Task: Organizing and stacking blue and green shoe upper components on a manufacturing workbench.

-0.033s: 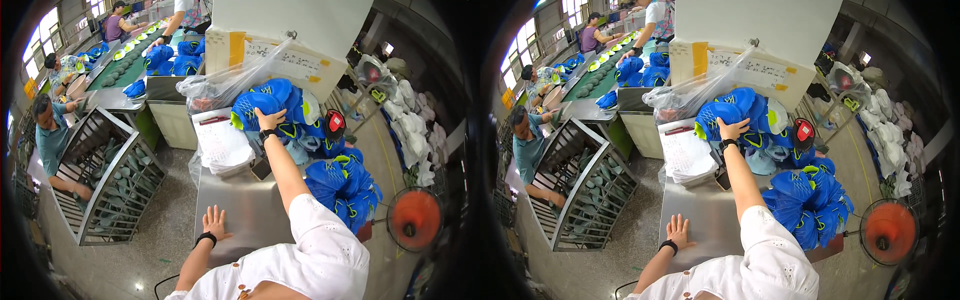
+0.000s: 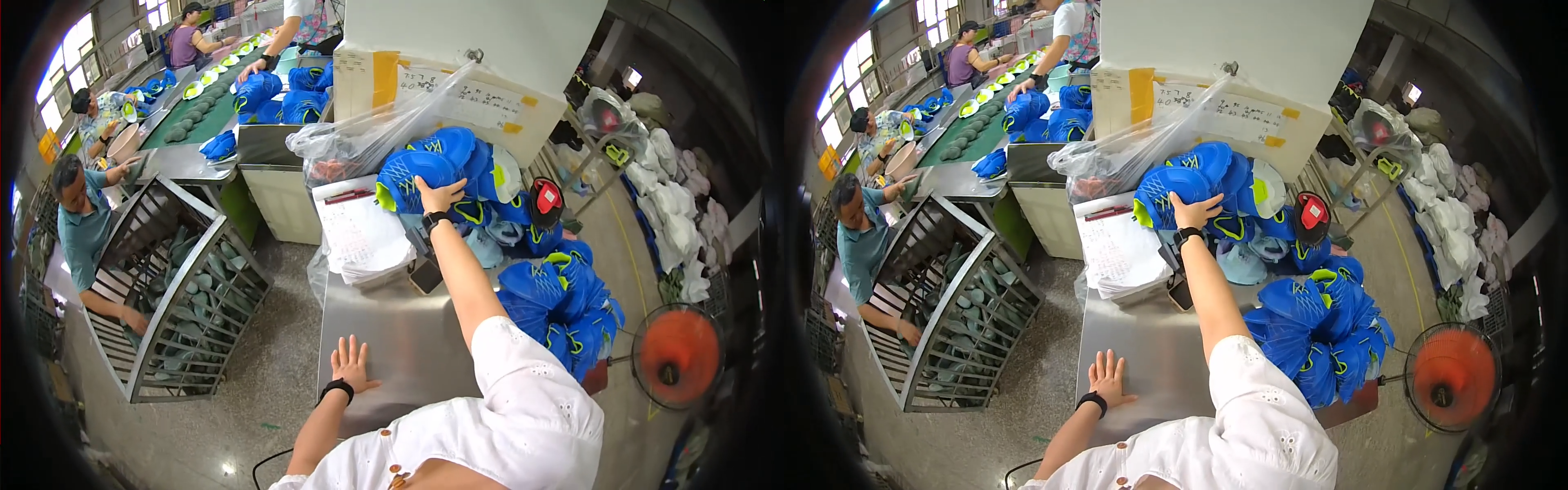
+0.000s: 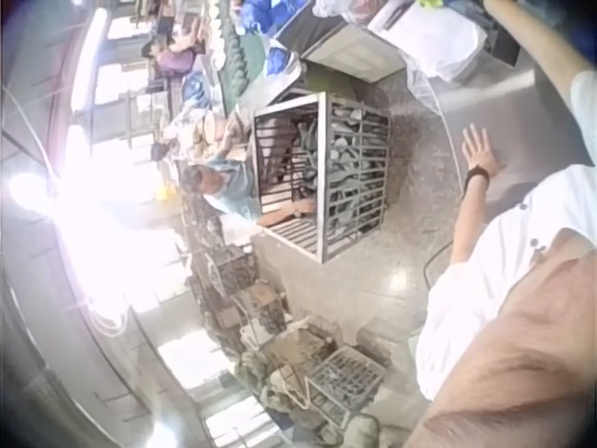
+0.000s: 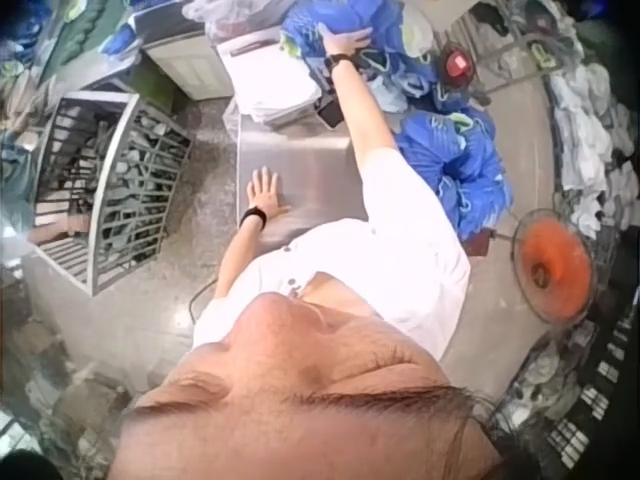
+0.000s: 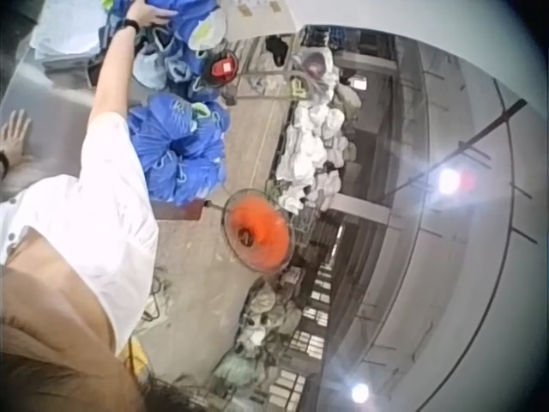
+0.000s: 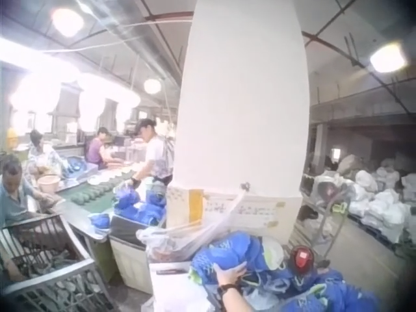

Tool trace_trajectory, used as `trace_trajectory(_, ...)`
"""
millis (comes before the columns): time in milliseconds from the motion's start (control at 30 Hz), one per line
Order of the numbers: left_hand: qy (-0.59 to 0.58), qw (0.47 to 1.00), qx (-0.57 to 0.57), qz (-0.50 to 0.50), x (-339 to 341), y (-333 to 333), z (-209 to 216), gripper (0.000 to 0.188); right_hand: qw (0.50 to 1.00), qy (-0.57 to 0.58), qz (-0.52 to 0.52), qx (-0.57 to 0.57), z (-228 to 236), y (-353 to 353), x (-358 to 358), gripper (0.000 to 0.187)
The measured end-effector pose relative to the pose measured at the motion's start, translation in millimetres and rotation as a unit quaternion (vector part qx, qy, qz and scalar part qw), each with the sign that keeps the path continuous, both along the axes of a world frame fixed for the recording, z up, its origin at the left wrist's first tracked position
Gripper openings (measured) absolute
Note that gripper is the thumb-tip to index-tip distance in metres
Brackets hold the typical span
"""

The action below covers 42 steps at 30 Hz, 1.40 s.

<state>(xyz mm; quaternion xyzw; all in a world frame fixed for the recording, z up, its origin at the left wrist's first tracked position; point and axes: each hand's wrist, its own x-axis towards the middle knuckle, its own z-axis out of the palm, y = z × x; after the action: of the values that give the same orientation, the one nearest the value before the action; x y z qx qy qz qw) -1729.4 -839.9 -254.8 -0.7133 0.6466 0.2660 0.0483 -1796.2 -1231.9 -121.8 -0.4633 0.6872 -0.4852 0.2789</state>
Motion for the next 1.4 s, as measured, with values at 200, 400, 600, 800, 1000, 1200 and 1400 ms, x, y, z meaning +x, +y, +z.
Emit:
trace_trajectory(200, -0.007, 1.0, 0.021, 0.013, 0, -1, 4, 0.105, 0.997, -0.07, 0.007, 0.022, -8, 7, -2, 0.123)
trace_trajectory(400, 0.007, 1.0, 0.018, 0.003, 2, -3, -2, 0.108, 0.953, -0.291, -0.016, 0.083, -14, 13, -2, 0.111)
trace_trajectory(600, 0.004, 1.0, 0.028, 0.009, 5, 3, -3, 0.107, 0.925, -0.368, 0.009, 0.095, -35, 11, 34, 0.092)
trace_trajectory(800, 0.0, 0.999, 0.033, 0.0, 0, -2, -2, 0.108, 0.887, -0.446, 0.107, 0.058, -60, 0, 36, 0.062)
trace_trajectory(1000, -0.006, 1.0, 0.015, -0.009, 0, -5, -2, 0.107, 0.899, -0.308, 0.241, 0.199, -58, -15, 20, 0.044)
trace_trajectory(1200, 0.004, 1.0, 0.027, 0.006, 3, -2, 1, 0.106, 0.84, -0.407, 0.341, 0.113, -52, -3, 23, 0.03)
trace_trajectory(1400, -0.012, 1.0, 0.016, -0.021, -2, -9, -4, 0.107, 0.93, -0.081, 0.338, 0.121, -59, -42, 4, 0.035)
